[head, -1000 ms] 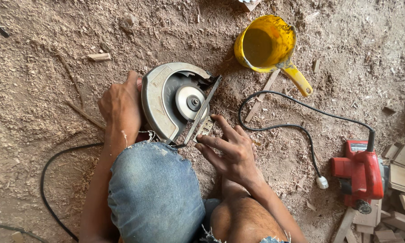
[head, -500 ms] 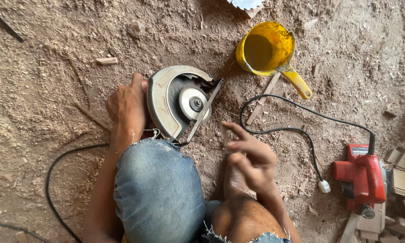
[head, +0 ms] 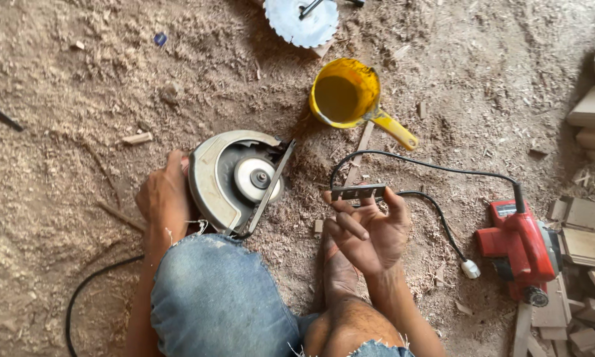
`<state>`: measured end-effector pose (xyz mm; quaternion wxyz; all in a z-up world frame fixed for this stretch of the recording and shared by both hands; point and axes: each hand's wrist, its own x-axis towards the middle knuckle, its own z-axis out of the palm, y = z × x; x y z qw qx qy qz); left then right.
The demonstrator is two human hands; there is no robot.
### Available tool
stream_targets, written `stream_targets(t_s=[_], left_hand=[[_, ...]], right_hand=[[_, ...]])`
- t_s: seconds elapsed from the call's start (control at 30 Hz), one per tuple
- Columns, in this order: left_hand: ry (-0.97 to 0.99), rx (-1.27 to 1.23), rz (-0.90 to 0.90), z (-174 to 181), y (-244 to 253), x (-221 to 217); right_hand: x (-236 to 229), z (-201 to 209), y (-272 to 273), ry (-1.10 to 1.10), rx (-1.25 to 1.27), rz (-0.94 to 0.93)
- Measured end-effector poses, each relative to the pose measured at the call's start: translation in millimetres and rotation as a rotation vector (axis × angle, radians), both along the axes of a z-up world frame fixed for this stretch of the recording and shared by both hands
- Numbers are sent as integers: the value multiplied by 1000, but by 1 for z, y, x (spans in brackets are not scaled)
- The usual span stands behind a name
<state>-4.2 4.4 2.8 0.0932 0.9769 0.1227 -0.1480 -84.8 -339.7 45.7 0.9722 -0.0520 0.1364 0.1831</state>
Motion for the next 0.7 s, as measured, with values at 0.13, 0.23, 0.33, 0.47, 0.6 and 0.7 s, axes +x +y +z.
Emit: stream_targets(t_s=[0.13,0.23,0.33,0.47,0.6,0.7], left_hand=[[53,22,46,-1,1,0],[30,9,45,0,0,-1],[60,5,56,0,0,1],[50,-4,47,-5,4,3],[-15,-139,50,-11,16,10],[-80,-278,-25,-17,32,29]], right_hand=[[2,1,1,2,12,0],[2,1,3,26,2,-12],[4,1,5,34,26,-11],[6,0,7,30,50,-20],[7,2,6,49,5,-20],[7,2,4,23,35,-24]])
